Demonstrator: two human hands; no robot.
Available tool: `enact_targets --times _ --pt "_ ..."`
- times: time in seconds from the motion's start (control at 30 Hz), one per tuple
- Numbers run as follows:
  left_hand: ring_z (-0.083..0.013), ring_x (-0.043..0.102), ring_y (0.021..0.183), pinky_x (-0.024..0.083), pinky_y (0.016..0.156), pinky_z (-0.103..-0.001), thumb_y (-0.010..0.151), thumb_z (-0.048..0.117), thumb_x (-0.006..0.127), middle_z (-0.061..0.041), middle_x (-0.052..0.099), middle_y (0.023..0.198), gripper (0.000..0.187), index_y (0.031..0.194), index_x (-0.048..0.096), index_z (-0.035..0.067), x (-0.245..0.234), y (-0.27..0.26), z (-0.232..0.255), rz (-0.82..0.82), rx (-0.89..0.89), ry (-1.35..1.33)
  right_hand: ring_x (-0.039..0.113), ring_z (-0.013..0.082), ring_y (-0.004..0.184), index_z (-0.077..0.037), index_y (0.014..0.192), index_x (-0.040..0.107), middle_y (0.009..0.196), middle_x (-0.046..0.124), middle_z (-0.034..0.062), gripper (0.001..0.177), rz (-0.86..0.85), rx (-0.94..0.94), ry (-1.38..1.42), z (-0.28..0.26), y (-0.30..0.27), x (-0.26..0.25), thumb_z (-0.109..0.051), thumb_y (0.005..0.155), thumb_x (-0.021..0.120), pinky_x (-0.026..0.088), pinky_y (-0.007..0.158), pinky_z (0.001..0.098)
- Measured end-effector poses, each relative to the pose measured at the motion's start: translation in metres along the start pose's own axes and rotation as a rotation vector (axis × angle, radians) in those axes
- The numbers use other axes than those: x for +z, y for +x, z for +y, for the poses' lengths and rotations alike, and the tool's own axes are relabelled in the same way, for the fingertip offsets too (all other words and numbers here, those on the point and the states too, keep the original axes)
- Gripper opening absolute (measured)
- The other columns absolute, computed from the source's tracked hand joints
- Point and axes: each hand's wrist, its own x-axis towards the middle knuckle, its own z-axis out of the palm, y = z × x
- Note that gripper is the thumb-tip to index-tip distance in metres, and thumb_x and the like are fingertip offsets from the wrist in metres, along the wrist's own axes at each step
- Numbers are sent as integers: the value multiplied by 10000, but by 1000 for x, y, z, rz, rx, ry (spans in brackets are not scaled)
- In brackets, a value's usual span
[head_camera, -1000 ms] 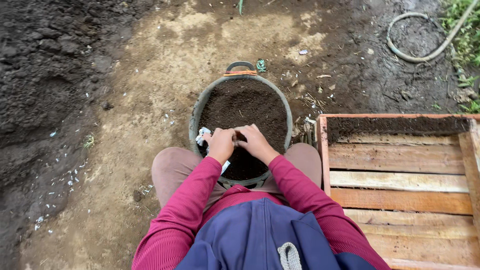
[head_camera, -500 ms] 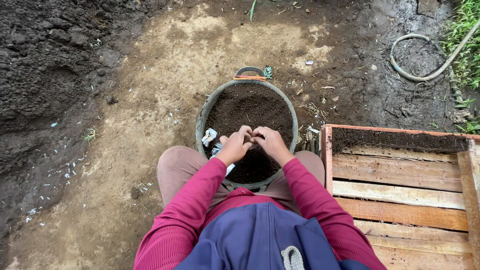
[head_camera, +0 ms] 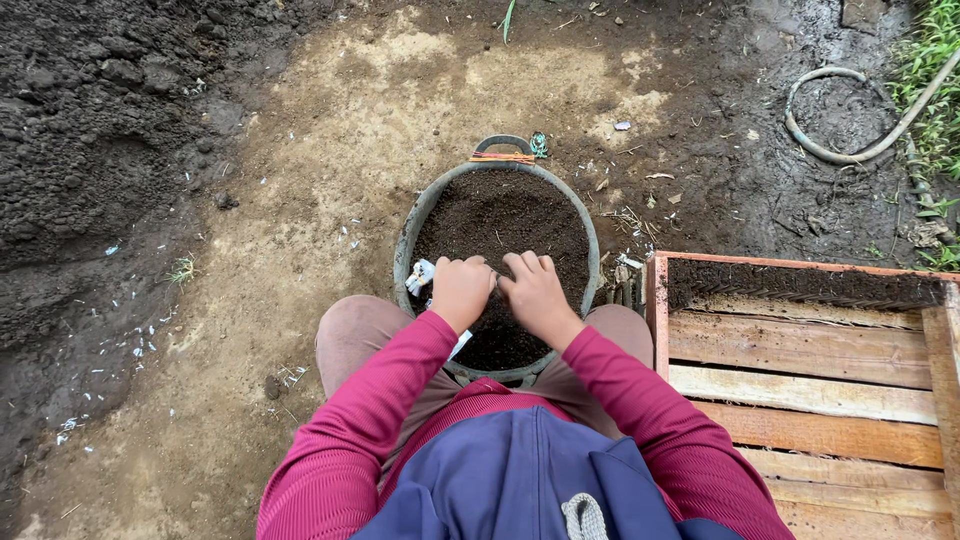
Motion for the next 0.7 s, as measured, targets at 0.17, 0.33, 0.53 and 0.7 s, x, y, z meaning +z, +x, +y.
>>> enact_targets --times 0.17,0.33,0.53,0.7 --pt "-256 645 758 474 671 -338 816 143 546 5 642 757 173 731 669 231 16 -1 -4 -16 -218 -264 546 256 908 -228 862 682 938 581 30 172 -203 175 287 -4 7 4 -209 841 512 439 753 397" --pt "-165 659 808 527 736 -309 788 152 568 83 646 813 178 802 687 284 4 5 -27 -106 -356 -427 546 263 961 -155 1119 643 986 637 120 332 -68 442 992 30 27 72 -105 827 493 390 913 380" --pt "-198 648 873 538 769 -341 760 192 573 53 645 902 167 865 684 260 19 3 -14 -82 -277 -451 548 253 988 -197 1029 561 984 532 34 377 39 352 423 8 1 103 -359 714 691 491 799 393" --pt "-169 652 844 542 740 -314 743 215 598 90 640 856 134 829 678 282 39 -1 12 -146 -236 -453 634 228 614 -84 953 671 743 643 126 293 -9 1034 1322 38 23 92 -238 705 689 493 430 354"
